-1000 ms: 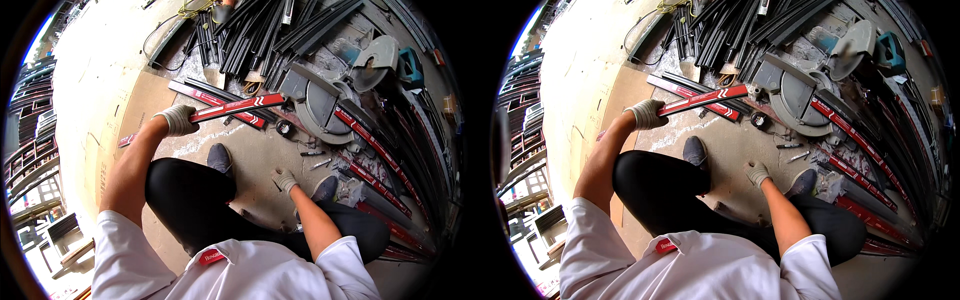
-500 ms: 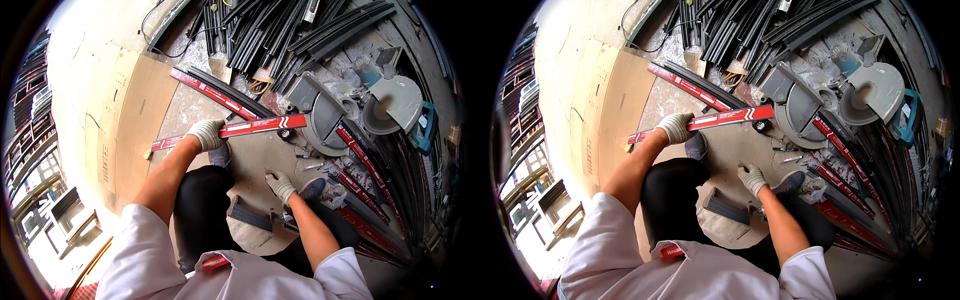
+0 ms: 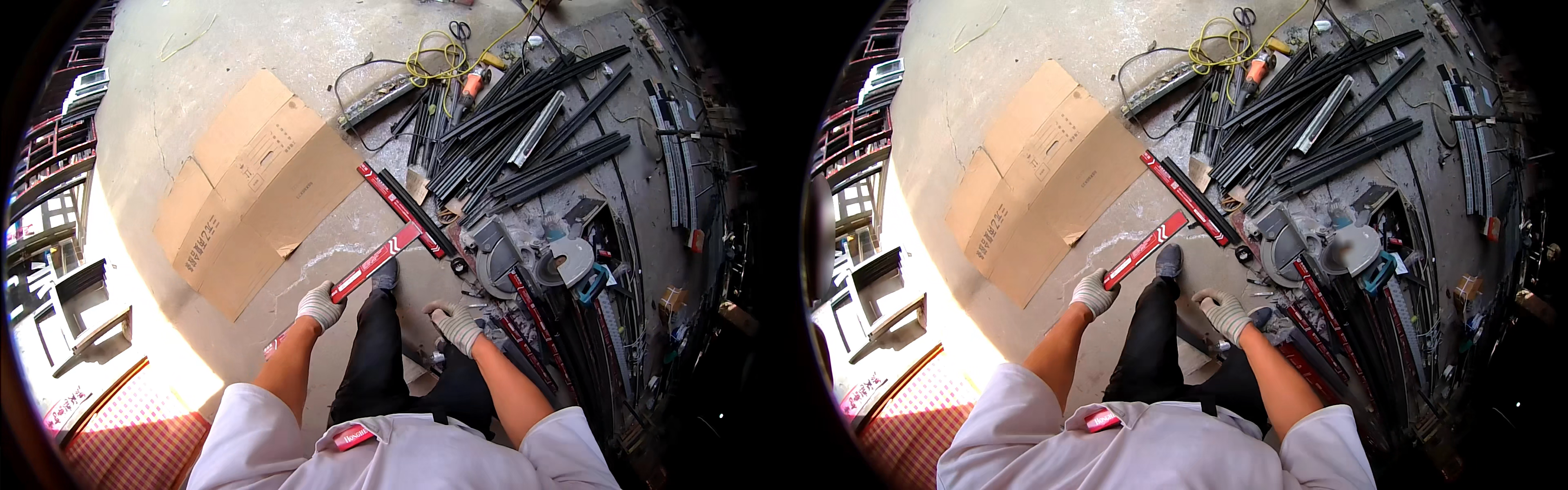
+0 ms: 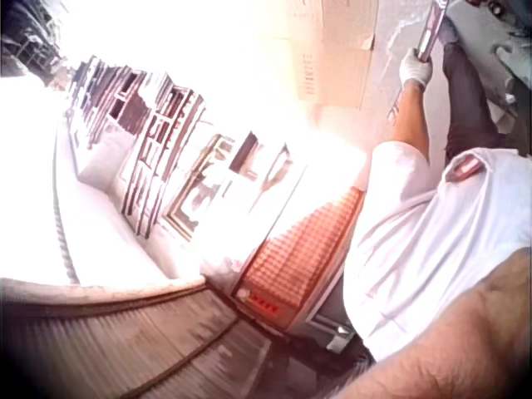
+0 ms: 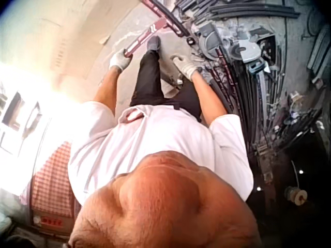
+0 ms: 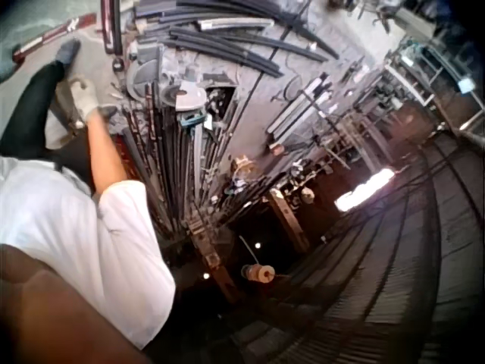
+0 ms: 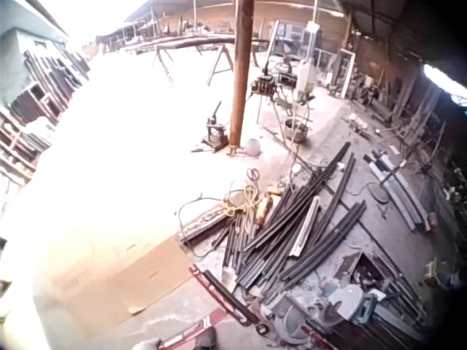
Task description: The person measures and marks a long metal profile with a tape measure and marker, then uses a miter saw to cut it to size. They repeat the process with another profile, measuring and cutting it precisely.
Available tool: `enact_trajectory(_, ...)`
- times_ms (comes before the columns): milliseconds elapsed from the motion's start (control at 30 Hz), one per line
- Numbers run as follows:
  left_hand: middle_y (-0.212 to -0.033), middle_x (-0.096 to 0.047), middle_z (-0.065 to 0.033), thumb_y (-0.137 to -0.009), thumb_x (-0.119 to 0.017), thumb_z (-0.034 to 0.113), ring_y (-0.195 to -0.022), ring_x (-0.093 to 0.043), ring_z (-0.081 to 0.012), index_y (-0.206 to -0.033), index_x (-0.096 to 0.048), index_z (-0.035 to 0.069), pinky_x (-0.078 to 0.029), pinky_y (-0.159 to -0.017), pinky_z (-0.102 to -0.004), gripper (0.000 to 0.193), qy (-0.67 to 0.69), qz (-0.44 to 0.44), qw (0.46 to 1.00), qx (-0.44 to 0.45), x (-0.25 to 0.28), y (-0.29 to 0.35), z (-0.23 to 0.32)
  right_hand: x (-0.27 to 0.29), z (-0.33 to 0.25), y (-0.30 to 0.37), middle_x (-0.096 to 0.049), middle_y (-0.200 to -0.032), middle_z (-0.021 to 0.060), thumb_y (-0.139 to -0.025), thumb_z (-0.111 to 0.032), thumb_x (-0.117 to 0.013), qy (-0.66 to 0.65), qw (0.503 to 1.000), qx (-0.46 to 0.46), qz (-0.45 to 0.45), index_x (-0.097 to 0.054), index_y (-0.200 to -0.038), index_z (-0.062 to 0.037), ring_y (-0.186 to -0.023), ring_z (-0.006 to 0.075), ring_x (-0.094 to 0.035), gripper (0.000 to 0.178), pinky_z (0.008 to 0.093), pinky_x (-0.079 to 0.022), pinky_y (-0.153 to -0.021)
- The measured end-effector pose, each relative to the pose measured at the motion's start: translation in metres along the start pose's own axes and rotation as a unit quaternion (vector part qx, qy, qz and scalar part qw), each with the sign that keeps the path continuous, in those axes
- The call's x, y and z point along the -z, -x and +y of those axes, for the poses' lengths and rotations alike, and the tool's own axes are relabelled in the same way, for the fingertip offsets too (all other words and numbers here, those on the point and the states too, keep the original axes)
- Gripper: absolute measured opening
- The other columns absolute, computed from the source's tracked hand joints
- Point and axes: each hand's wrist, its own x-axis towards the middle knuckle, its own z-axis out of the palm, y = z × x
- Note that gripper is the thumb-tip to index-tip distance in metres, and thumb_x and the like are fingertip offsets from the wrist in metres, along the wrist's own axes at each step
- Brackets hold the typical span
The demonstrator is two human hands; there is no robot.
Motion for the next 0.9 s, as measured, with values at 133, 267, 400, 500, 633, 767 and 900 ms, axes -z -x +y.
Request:
enact_trajectory(133,-0.097,-0.074,-0.0233,-0.089,-0.069,0.034,-0.094,-0.071,-0.0439,-0.112,-0.068,0.006,-0.056,-0.083,-0.0470,0.036,0.078,0.029,0.997,-0.004,0.074,0.034,-0.039,-0.049,-0.169,0.032,-0.057,-0.074,-0.0059,-0.106,-0.019,-0.056,-0.019,0.993,0.096,-0.073,-0.074,-0.120,-0.0091,-0.059,0.0037,-0.050,0.025,0.0226,-0.047,-0.054)
enact_trajectory(267,-0.097,-0.074,-0.0239,-0.087,-0.072,0.035,-0.094,-0.071,-0.0441,-0.109,-0.069,0.006,-0.056,-0.083,-0.0476,0.037,0.120,0.075,0.988,0.056,0.148,0.094,-0.061,-0.120,-0.341,0.080,-0.062,-0.087,-0.0053,-0.106,-0.020,-0.059,-0.025,0.952,0.255,-0.170,-0.073,-0.119,-0.0065,-0.067,0.0026,-0.054,0.023,0.0204,-0.049,-0.060)
enact_trajectory(400,-0.096,-0.074,-0.0234,-0.084,-0.074,0.039,-0.094,-0.071,-0.0438,-0.108,-0.069,0.006,-0.056,-0.084,-0.0472,0.041,0.113,0.090,0.985,0.092,0.164,0.110,-0.110,-0.173,-0.480,0.152,-0.071,-0.095,-0.0002,-0.104,-0.017,-0.066,0.000,0.887,0.400,-0.232,-0.074,-0.113,-0.0042,-0.085,0.0061,-0.061,0.017,0.0256,-0.053,-0.078)
enact_trajectory(500,-0.098,-0.074,-0.0227,-0.083,-0.075,0.040,-0.097,-0.071,-0.0428,-0.110,-0.069,0.007,-0.055,-0.086,-0.0462,0.043,0.140,0.106,0.981,0.082,0.176,0.112,-0.117,-0.191,-0.557,0.198,-0.071,-0.096,0.0048,-0.102,-0.018,-0.070,0.038,0.820,0.497,-0.281,-0.074,-0.111,-0.0034,-0.086,0.0092,-0.064,0.018,0.0270,-0.054,-0.078)
enact_trajectory(633,-0.106,-0.074,-0.0246,-0.090,-0.072,0.040,-0.103,-0.070,-0.0436,-0.114,-0.069,0.006,-0.054,-0.090,-0.0469,0.042,0.089,0.193,0.974,-0.078,0.150,0.072,-0.201,-0.226,-0.624,0.218,-0.069,-0.092,0.0097,-0.095,-0.026,-0.076,0.012,0.744,0.557,-0.368,-0.074,-0.103,-0.0011,-0.080,0.0182,-0.068,0.026,0.0318,-0.056,-0.070)
enact_trajectory(767,-0.106,-0.074,-0.0247,-0.091,-0.072,0.040,-0.103,-0.070,-0.0438,-0.114,-0.069,0.006,-0.054,-0.090,-0.0470,0.041,0.179,0.068,0.979,0.069,0.266,0.027,-0.136,-0.226,-0.690,0.210,-0.065,-0.080,0.0102,-0.096,-0.035,-0.074,0.058,0.754,0.560,-0.338,-0.074,-0.100,-0.0026,-0.069,0.0216,-0.065,0.032,0.0335,-0.052,-0.063)
enact_trajectory(900,-0.105,-0.074,-0.0248,-0.091,-0.071,0.040,-0.103,-0.070,-0.0440,-0.114,-0.069,0.006,-0.054,-0.090,-0.0470,0.041,0.162,0.065,0.980,0.098,0.388,-0.027,-0.126,-0.236,-0.778,0.152,-0.066,-0.082,0.0110,-0.097,-0.034,-0.072,0.059,0.735,0.571,-0.361,-0.074,-0.101,-0.0020,-0.072,0.0221,-0.066,0.032,0.0339,-0.053,-0.066)
